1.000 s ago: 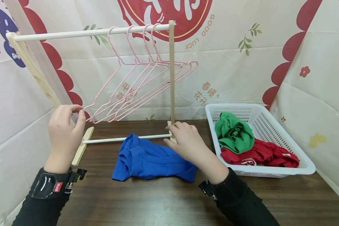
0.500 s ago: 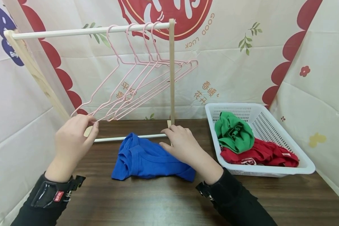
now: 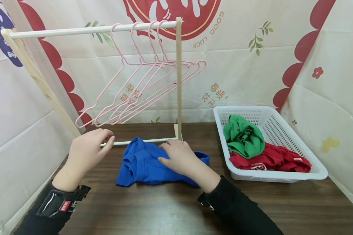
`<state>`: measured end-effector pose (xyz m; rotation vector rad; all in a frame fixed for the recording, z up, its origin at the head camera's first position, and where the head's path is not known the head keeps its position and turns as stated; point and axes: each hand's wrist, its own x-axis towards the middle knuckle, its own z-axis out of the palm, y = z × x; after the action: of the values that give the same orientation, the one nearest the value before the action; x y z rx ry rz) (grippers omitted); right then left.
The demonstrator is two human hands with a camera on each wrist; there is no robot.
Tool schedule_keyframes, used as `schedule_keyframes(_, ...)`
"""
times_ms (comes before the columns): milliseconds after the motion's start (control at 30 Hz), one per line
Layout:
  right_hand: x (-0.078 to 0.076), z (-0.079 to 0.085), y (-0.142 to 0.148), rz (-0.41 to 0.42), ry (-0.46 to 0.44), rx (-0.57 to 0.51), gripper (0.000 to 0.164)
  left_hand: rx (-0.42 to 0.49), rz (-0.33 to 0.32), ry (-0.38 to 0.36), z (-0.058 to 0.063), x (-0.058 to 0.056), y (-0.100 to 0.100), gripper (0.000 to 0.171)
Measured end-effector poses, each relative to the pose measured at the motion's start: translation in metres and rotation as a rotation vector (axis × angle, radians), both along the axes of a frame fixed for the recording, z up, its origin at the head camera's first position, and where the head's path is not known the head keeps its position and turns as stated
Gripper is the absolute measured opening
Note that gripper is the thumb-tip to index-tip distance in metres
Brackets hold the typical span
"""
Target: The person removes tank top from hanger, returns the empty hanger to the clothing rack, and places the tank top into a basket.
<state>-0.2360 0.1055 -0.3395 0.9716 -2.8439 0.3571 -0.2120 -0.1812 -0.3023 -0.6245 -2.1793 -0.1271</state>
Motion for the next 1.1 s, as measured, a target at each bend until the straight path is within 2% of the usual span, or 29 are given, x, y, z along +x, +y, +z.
schedule_keyframes(233,-0.001,-0.019,-0.009,0.027,-0.018,0.049,0.040,-0.020,-0.014,-0.115,-0.009,-0.004,0.007,0.017)
schedule_keyframes(500,0.000,-0.036,-0.014,0.025,-0.140,0.193,0.055,-0.090,0.015,-0.223,-0.018,-0.004,0.013,0.019)
schedule_keyframes(767,-0.002,-0.043,-0.018,-0.009,-0.312,0.234,0.074,-0.216,0.069,-0.460,-0.027,-0.003,0.018,0.032)
schedule_keyframes(1100,-0.012,-0.048,-0.028,-0.026,-0.353,0.261,0.079,-0.287,0.067,-0.700,-0.040,-0.011,0.022,0.035)
